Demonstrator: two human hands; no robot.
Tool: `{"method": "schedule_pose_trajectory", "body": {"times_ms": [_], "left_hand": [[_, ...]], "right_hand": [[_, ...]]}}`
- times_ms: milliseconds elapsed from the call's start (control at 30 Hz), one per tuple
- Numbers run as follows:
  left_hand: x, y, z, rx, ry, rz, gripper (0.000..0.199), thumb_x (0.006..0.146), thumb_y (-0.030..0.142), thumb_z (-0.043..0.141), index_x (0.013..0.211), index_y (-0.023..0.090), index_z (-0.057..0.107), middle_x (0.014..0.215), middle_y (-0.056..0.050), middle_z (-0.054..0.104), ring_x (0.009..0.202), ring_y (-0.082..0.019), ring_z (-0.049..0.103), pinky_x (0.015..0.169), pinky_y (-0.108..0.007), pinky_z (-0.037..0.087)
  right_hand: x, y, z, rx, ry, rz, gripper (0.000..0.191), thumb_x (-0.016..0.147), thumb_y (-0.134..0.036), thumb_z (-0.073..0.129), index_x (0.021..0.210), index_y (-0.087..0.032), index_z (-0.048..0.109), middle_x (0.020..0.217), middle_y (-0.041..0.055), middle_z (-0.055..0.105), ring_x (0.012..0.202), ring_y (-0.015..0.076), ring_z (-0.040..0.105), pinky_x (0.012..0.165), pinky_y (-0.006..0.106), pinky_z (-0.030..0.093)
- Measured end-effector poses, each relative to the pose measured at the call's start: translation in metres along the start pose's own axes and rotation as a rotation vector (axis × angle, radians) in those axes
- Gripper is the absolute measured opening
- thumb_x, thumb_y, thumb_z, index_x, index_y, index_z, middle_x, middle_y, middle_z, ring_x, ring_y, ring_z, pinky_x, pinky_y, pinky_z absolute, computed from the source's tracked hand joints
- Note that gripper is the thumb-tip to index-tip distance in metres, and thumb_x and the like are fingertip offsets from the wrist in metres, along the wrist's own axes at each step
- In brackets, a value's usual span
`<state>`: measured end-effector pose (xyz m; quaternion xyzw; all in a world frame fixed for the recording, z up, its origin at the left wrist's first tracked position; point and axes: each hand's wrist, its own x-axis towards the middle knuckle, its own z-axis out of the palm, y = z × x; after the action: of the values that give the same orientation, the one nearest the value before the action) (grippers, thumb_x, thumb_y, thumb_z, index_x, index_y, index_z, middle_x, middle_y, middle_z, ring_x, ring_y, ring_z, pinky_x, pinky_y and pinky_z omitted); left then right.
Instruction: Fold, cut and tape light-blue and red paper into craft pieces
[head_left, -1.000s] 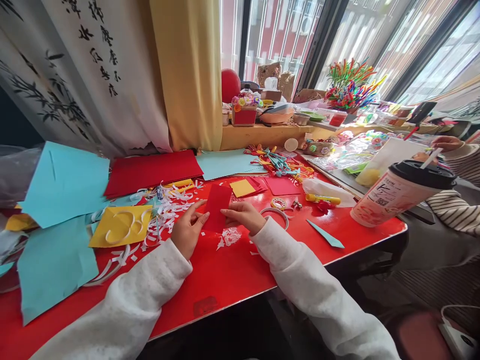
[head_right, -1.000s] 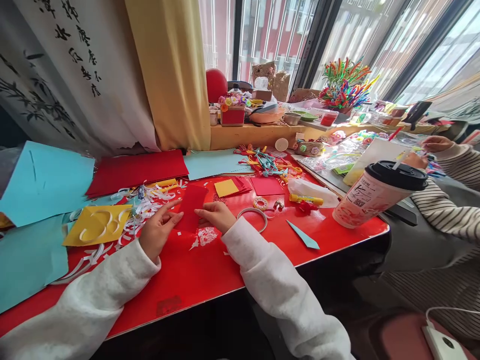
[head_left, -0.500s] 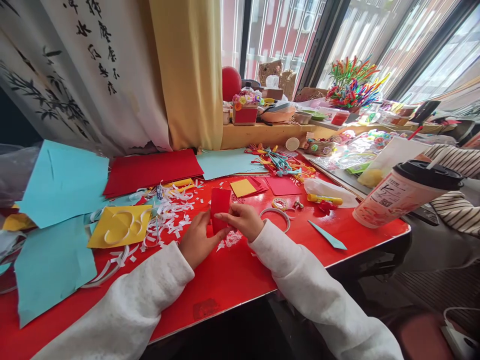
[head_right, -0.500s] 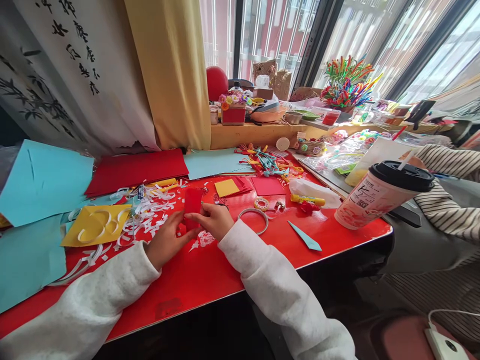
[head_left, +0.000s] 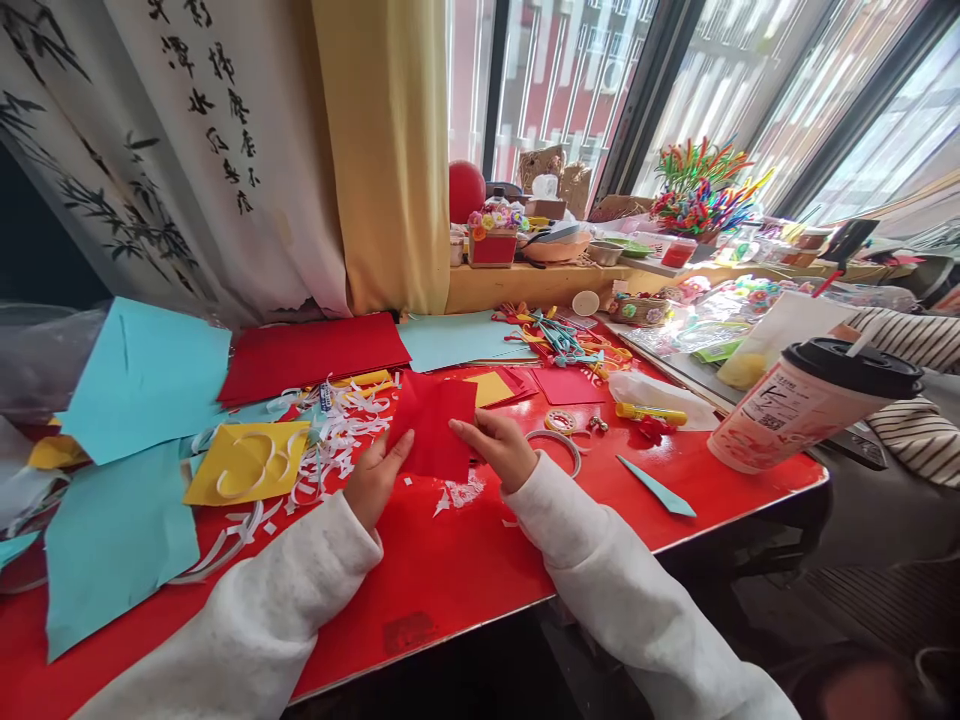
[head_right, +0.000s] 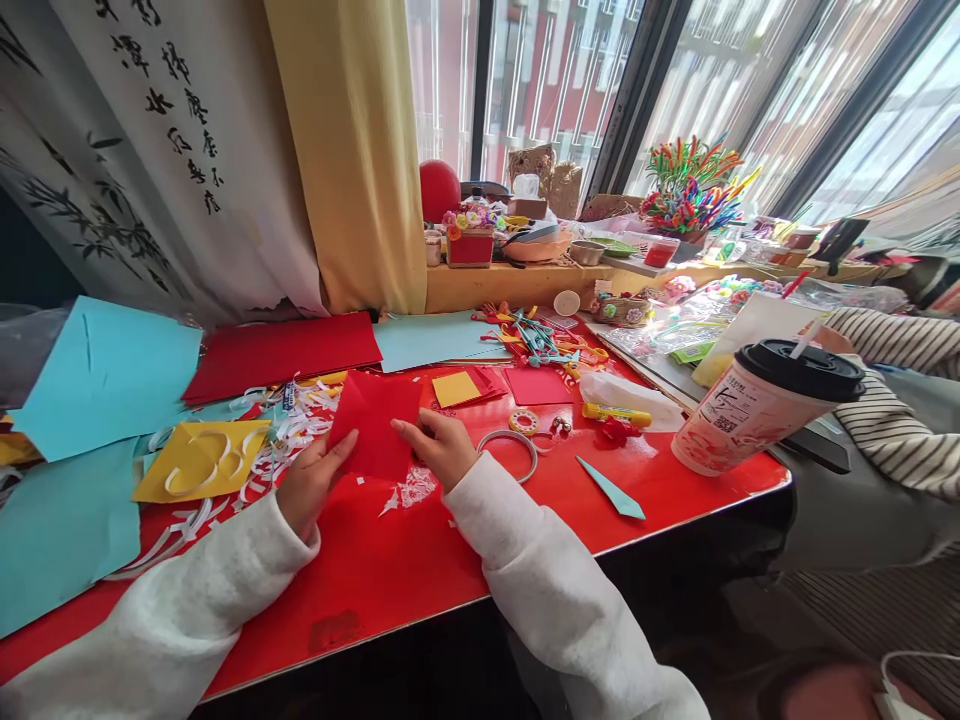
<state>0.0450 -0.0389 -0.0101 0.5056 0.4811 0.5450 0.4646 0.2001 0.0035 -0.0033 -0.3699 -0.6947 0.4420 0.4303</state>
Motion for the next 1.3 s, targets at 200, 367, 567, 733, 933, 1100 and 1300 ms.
{"method": "schedule_pose_trajectory", "body": {"times_ms": [200,367,567,733,933,1100,1300], "left_hand": [[0.001,-0.002,-0.003,-0.013,-0.009,0.006,0.041,0.068,0.04,0.052,0.102,0.017,0.05,0.101,-0.005,0.054,0.075,-0.017,0.057,0.06,-0.031,0.051],[-0.004,0.007,0.001,-0.016,-0.138,0.06,0.044,0.077,0.044,0.036,0.113,0.021,0.045,0.114,-0.007,0.05,0.101,-0.021,0.048,0.08,-0.033,0.043],[0.0,0.001,-0.005,0.429,-0.104,0.228,0.035,0.075,0.038,0.043,0.105,0.023,0.054,0.109,-0.004,0.051,0.106,-0.019,0.042,0.093,-0.033,0.031],[0.002,-0.003,-0.005,0.487,-0.101,0.249,0.032,0.072,0.033,0.048,0.102,0.024,0.055,0.103,-0.004,0.052,0.09,-0.016,0.051,0.081,-0.03,0.041],[0.003,0.001,-0.002,0.118,0.057,0.092,0.056,0.063,0.032,0.059,0.114,0.018,0.039,0.065,0.003,0.051,0.058,-0.01,0.052,0.053,-0.024,0.047],[0.003,0.002,-0.004,0.059,-0.019,-0.008,0.031,0.063,0.037,0.058,0.082,0.012,0.056,0.064,0.0,0.055,0.057,-0.012,0.053,0.052,-0.024,0.046],[0.005,-0.004,-0.009,0.173,0.044,0.032,0.031,0.068,0.044,0.05,0.068,0.013,0.055,0.055,0.002,0.051,0.051,-0.009,0.049,0.051,-0.022,0.044]], "right_hand": [[0.008,0.015,-0.002,-0.028,0.182,0.029,0.022,0.068,-0.039,0.049,0.065,-0.017,0.049,0.054,-0.0015,0.047,0.054,0.0108,0.045,0.048,0.022,0.035],[0.007,0.017,0.0,0.001,0.102,0.098,0.024,0.068,-0.04,0.049,0.065,-0.017,0.05,0.054,-0.0004,0.05,0.052,0.0111,0.046,0.045,0.022,0.036],[0.003,0.012,0.006,0.083,0.005,0.121,0.037,0.072,-0.051,0.037,0.062,-0.017,0.047,0.051,-0.0016,0.045,0.049,0.009,0.044,0.043,0.02,0.034],[0.004,0.013,0.007,0.066,-0.008,0.078,0.037,0.069,-0.049,0.045,0.053,-0.017,0.037,0.047,-0.0054,0.035,0.042,0.0053,0.034,0.04,0.019,0.027],[0.001,0.009,0.008,0.108,-0.151,0.123,0.032,0.066,-0.046,0.051,0.056,-0.016,0.045,0.048,-0.0036,0.043,0.047,0.0072,0.042,0.041,0.019,0.032],[-0.001,0.007,0.009,0.142,-0.147,0.159,0.029,0.065,-0.045,0.052,0.064,-0.016,0.052,0.053,-0.0015,0.05,0.056,0.0108,0.05,0.045,0.019,0.037],[-0.001,0.002,0.009,0.247,-0.296,0.276,0.033,0.06,-0.046,0.056,0.061,-0.015,0.046,0.055,-0.0025,0.05,0.052,0.0091,0.05,0.049,0.021,0.043]]}}
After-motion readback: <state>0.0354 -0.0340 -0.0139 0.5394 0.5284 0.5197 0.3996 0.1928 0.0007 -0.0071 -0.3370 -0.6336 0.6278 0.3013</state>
